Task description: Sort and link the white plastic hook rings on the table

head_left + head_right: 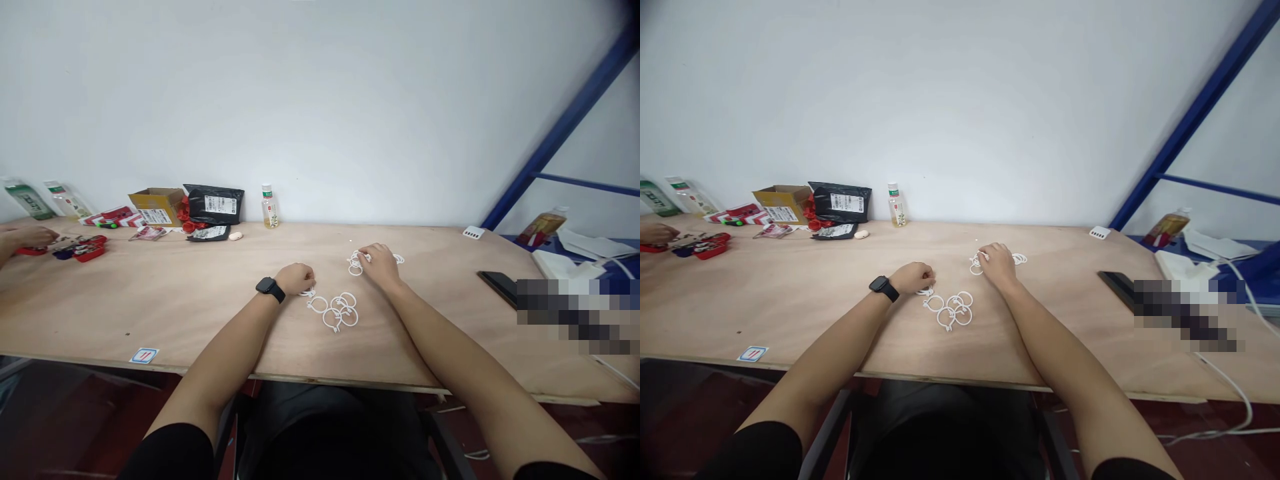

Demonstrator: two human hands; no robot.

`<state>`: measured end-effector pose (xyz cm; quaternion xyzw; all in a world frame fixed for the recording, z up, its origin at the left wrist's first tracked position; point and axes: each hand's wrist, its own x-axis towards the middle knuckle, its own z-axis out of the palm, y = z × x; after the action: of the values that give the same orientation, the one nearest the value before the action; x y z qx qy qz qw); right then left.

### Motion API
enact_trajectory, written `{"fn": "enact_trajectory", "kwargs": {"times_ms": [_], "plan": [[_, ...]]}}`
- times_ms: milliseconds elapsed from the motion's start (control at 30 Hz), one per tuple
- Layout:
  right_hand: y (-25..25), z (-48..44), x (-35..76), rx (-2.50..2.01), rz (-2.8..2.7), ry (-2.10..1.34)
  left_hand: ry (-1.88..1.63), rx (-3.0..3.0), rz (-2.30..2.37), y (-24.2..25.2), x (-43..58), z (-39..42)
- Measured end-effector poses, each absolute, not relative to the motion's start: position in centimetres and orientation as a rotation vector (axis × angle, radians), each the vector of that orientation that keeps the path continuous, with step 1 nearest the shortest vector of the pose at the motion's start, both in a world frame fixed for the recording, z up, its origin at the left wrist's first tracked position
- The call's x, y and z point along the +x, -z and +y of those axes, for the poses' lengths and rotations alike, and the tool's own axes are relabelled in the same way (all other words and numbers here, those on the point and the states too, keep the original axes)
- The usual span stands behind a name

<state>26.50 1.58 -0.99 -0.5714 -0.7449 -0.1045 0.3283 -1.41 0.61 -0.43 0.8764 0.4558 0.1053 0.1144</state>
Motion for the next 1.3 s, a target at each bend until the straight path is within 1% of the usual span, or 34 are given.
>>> {"fn": "enact_trajectory", "kwargs": {"times_ms": [133, 300, 467, 700, 833, 1133, 1300], "plan": [[1.1, 0.5, 24.4, -1.306, -2.029, 0.164, -0.377, 2.609, 1.321, 1.2, -0.7, 0.6], [1.2, -1.6, 21.3, -1.031, -2.339, -0.087, -0.397, 2.629, 1.394, 2.0, 0.4, 0.2], [1.6, -2.4, 19.7, -0.923, -2.491, -0.231, -0.367, 2.646, 1.401, 2.0, 0.8, 0.2], [1.5, -2.2, 20.2, -1.061, -2.471, -0.231, -0.474, 2.533, 1.184, 1.2, 0.1, 0.4], [1.5, -2.0, 20.5, -1.095, -2.468, -0.225, -0.485, 2.509, 1.154, 1.0, -0.1, 0.0], [1.9, -1.4, 21.2, -1.17, -2.355, -0.478, -0.53, 2.57, 1.108, 1.2, 0.1, -0.2], [2.7, -0.6, 21.6, -1.201, -2.221, -0.556, -0.657, 2.57, 1.045, 1.4, 0.2, 0.0]]}}
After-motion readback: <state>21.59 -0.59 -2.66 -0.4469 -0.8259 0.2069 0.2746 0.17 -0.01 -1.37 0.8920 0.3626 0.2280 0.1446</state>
